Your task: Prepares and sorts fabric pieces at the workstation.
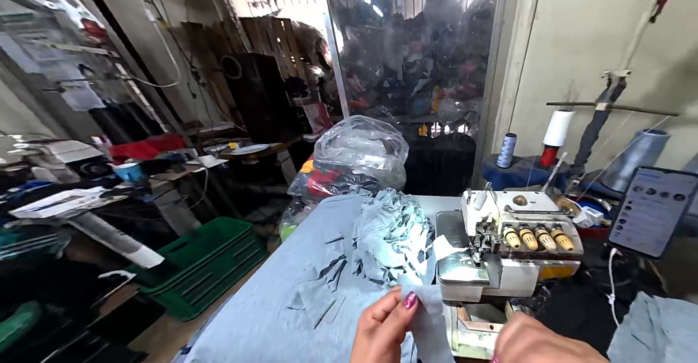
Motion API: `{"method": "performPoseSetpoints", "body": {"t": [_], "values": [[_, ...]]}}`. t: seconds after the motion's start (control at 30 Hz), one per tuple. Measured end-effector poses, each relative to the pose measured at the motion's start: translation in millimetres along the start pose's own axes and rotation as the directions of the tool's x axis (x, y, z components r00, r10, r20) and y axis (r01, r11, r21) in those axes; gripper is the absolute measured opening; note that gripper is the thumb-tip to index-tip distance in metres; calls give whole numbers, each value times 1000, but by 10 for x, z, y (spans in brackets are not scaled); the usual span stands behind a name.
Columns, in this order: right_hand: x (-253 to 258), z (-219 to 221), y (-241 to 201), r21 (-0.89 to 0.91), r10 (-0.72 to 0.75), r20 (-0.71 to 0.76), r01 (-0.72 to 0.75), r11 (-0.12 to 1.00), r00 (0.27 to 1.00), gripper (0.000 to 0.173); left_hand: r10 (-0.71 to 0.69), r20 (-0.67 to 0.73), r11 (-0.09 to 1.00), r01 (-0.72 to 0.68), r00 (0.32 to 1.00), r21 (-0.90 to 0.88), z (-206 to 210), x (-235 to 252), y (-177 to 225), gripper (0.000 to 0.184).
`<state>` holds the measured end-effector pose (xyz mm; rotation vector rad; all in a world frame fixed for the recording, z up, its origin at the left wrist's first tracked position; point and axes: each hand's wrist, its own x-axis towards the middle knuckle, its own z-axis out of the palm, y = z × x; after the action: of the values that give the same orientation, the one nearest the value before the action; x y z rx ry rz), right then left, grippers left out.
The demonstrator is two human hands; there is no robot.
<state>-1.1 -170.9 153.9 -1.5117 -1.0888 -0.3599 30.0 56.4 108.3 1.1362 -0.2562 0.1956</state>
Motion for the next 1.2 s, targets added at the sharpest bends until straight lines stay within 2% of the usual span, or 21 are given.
{"method": "performPoseSetpoints", "body": {"t": [0.17,0.3,0.53,0.67,0.73,0.83,0.9,0.97,1.0,1.07,1.13,1.2], "values": [[101,102,142,-158,62,-151,-86,984,987,21,179,139,984,-179,974,-14,288,-106,-46,12],[74,162,189,-77,147,-291,-176,981,945,19,262,208,965,-253,942,-72,397,-134,-146,17],[43,269,135,102,288,-417,-271,957,862,13,261,261,964,-240,929,-111,447,-140,-193,19],[56,339,160,134,268,-500,-232,963,823,19,280,357,960,-262,891,-98,403,-132,-196,38],[67,331,173,141,275,-492,-236,961,826,19,268,288,961,-275,919,-16,450,-162,-163,32],[133,139,160,31,325,-307,-332,943,895,22,230,235,972,-235,944,-8,480,-116,-133,32],[199,-10,213,-48,302,-235,-321,946,924,17,176,281,984,-174,943,-32,482,-62,-159,41],[224,-123,355,-72,209,-300,-241,968,931,11,18,376,1000,-15,926,-10,469,-41,-242,55],[214,-176,456,-78,170,-383,-214,974,908,12,-90,381,996,89,920,20,461,-47,-303,55],[134,-285,684,-54,166,-560,-236,970,812,16,-246,295,969,243,923,48,409,-5,-464,46],[-29,-335,879,1,279,-670,-374,927,688,16,-284,160,959,277,945,67,296,146,-600,41],[-190,-301,1060,46,418,-693,-542,839,587,16,-262,75,950,243,962,197,177,377,-668,39]]}}
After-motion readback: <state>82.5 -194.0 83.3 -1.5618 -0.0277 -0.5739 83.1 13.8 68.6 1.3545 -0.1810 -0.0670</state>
